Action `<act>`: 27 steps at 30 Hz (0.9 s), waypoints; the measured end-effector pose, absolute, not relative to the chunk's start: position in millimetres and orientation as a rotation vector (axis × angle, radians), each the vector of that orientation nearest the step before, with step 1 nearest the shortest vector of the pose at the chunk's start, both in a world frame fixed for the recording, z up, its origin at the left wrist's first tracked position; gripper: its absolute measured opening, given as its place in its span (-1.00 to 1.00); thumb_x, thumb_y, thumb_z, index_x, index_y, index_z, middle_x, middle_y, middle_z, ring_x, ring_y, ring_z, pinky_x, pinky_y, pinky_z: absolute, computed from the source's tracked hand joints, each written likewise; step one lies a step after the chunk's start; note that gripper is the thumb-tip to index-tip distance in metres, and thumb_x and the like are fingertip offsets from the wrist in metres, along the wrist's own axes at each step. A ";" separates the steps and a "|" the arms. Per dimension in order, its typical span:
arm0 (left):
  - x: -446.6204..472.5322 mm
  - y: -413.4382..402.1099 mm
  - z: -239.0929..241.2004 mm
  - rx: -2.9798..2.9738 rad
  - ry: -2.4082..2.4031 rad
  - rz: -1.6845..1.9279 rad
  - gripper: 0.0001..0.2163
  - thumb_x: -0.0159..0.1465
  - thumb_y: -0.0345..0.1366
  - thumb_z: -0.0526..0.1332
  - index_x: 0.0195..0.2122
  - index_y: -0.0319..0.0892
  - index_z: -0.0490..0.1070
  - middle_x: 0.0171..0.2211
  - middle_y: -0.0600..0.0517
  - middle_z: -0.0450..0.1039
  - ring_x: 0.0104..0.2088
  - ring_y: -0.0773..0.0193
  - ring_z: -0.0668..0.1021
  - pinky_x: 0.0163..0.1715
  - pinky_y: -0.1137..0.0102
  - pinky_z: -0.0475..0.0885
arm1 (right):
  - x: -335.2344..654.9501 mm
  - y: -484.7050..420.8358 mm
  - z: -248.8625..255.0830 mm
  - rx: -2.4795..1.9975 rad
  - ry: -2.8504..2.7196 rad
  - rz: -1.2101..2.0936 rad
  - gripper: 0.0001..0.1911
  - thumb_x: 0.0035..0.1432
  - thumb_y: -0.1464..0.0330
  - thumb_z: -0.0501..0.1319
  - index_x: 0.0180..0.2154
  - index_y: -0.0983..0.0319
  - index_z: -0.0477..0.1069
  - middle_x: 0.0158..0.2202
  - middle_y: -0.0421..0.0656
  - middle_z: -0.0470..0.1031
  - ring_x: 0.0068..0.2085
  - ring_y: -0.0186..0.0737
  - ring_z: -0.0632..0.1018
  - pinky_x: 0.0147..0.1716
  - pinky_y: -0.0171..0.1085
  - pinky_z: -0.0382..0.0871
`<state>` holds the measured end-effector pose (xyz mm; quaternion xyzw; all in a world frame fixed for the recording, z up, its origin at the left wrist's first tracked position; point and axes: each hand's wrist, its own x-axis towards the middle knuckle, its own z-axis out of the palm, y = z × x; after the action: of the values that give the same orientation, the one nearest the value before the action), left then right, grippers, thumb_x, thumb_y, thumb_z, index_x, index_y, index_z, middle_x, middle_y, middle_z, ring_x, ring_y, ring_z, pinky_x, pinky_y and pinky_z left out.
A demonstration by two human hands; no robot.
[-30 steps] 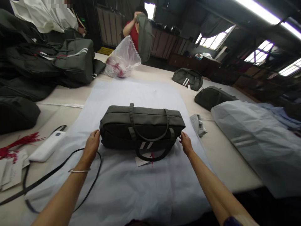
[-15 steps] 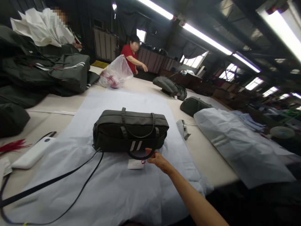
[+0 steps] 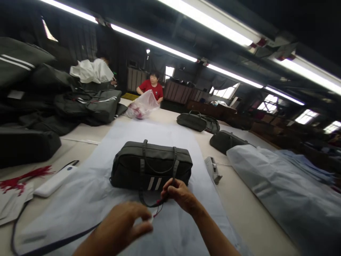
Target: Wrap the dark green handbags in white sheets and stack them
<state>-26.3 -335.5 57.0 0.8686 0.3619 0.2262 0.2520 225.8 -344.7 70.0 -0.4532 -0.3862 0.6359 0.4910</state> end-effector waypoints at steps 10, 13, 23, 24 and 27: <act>63.6 -296.9 33.7 1.319 0.717 0.832 -0.18 0.12 -0.22 0.33 0.34 -0.17 -0.09 -0.25 -0.01 0.51 -0.21 0.17 0.56 -0.11 0.26 0.41 | 197.9 -319.4 115.4 -0.933 -0.735 1.428 -0.59 -0.09 0.14 0.48 -0.25 0.22 0.49 -0.32 -0.14 0.59 -0.30 -0.18 0.60 -0.21 -0.16 0.47; 60.5 -289.6 40.2 1.273 0.575 0.882 -0.19 0.17 -0.19 0.31 0.35 -0.17 -0.13 -0.43 0.12 0.42 -0.33 0.24 0.54 -0.18 0.29 0.40 | 198.2 -313.0 138.3 -0.895 -0.756 1.404 -0.57 0.01 0.17 0.43 -0.09 0.17 0.48 -0.19 -0.12 0.61 -0.19 -0.15 0.61 -0.08 -0.11 0.45; -16.4 -168.9 50.9 1.748 1.277 1.021 -0.67 0.29 -0.15 0.07 0.03 -0.14 0.35 -0.50 0.14 0.37 -0.47 0.28 0.48 -0.40 0.41 0.33 | 241.7 -259.3 189.8 -1.056 -1.024 1.067 -0.53 0.02 0.09 0.39 -0.04 0.10 0.49 -0.01 -0.12 0.55 0.02 -0.09 0.53 0.11 -0.04 0.33; -19.4 -155.4 55.0 1.783 1.382 0.969 -0.69 0.29 -0.16 0.08 0.00 -0.13 0.36 -0.49 0.12 0.41 -0.45 0.26 0.50 -0.41 0.41 0.32 | 246.4 -252.5 191.6 -1.068 -1.045 1.027 -0.52 0.00 0.10 0.40 -0.03 0.08 0.48 0.02 -0.13 0.53 0.05 -0.10 0.51 0.12 -0.05 0.31; -21.5 -133.3 73.9 1.897 1.567 0.914 -0.69 0.28 -0.22 0.11 0.04 -0.10 0.35 -0.33 0.03 0.52 -0.31 0.19 0.55 -0.34 0.39 0.34 | 258.2 -233.3 194.4 -1.151 -1.103 0.918 -0.50 -0.02 0.11 0.41 -0.02 0.08 0.48 0.05 -0.13 0.51 0.05 -0.10 0.50 0.10 -0.06 0.32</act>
<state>-21.5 -133.3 73.9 0.6987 0.5772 0.3366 0.2557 258.2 -233.3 194.4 -0.4979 -0.4768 0.3968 0.6061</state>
